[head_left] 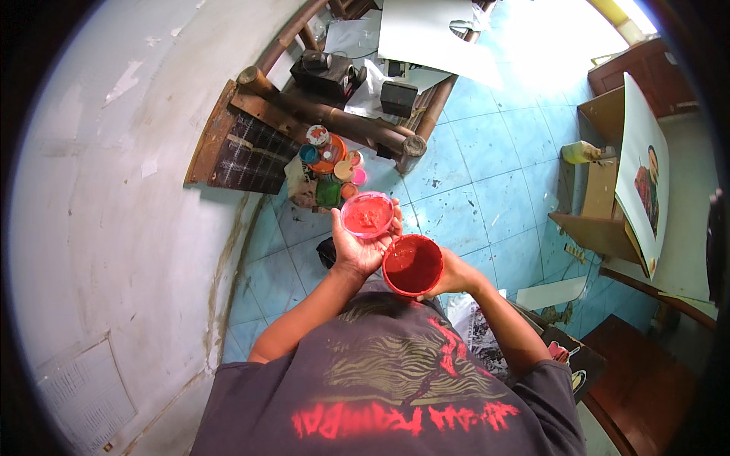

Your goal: The person cuts a printed portrait from a large sheet of paper using scissors, then retrieves red paint and a brush. They apply red paint to specific areas of the portrait, focusing on the ammunition belt and clothing details.

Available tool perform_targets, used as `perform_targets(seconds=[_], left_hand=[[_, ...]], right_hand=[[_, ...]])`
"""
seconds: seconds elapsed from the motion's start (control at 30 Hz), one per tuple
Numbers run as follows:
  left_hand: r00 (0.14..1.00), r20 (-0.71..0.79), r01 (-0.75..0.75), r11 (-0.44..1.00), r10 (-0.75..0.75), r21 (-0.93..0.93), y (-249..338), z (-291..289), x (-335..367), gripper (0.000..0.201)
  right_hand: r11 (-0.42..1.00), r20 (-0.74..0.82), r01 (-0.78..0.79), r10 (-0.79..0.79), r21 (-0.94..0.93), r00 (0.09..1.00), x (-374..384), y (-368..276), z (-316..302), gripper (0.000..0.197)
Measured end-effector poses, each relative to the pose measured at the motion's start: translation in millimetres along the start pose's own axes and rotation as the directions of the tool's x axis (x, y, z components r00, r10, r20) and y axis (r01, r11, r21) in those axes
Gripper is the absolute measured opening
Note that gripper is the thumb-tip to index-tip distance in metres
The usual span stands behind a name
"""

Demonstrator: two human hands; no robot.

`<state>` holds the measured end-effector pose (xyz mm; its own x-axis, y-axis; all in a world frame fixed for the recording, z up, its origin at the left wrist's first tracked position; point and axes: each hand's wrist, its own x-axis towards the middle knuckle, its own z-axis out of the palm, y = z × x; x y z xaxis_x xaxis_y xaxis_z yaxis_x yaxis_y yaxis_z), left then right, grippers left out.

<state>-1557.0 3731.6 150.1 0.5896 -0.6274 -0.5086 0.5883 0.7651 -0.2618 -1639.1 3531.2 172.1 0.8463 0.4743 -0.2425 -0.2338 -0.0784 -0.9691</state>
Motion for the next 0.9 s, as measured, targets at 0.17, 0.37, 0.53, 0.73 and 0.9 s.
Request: perform_targets(seconds=[0.17, 0.37, 0.53, 0.73, 0.9], left_hand=[[0.988, 0.032, -0.151, 0.988, 0.15, 0.03, 69.8, -18.4, 55.3, 0.101], [0.958, 0.017, -0.283, 0.932, 0.286, 0.228, 163.1, -55.0, 35.3, 0.095], [0.864, -0.252, -0.351, 0.881, 0.435, 0.319, 182.8, -74.1, 7.1, 0.084], [0.765, -0.368, -0.373, 0.829, 0.529, 0.416, 162.7, -95.6, 12.8, 0.083], [0.754, -0.414, -0.336, 0.841, 0.51, 0.423, 147.1, -102.5, 35.4, 0.083]], right_hand=[[0.996, -0.341, 0.068, -0.046, 0.053, 0.939, 48.8, 29.3, 1.5, 0.09], [0.975, -0.702, -0.075, -0.097, -0.21, 0.705, 133.9, 151.0, -62.7, 0.084], [0.953, -0.872, -0.147, -0.171, -0.264, 0.459, 199.8, 255.0, -134.1, 0.088], [0.955, -0.886, -0.193, -0.118, -0.225, 0.449, 253.4, 330.9, -181.5, 0.091], [0.949, -0.886, -0.154, -0.188, -0.275, 0.425, 265.3, 360.9, -191.4, 0.092]])
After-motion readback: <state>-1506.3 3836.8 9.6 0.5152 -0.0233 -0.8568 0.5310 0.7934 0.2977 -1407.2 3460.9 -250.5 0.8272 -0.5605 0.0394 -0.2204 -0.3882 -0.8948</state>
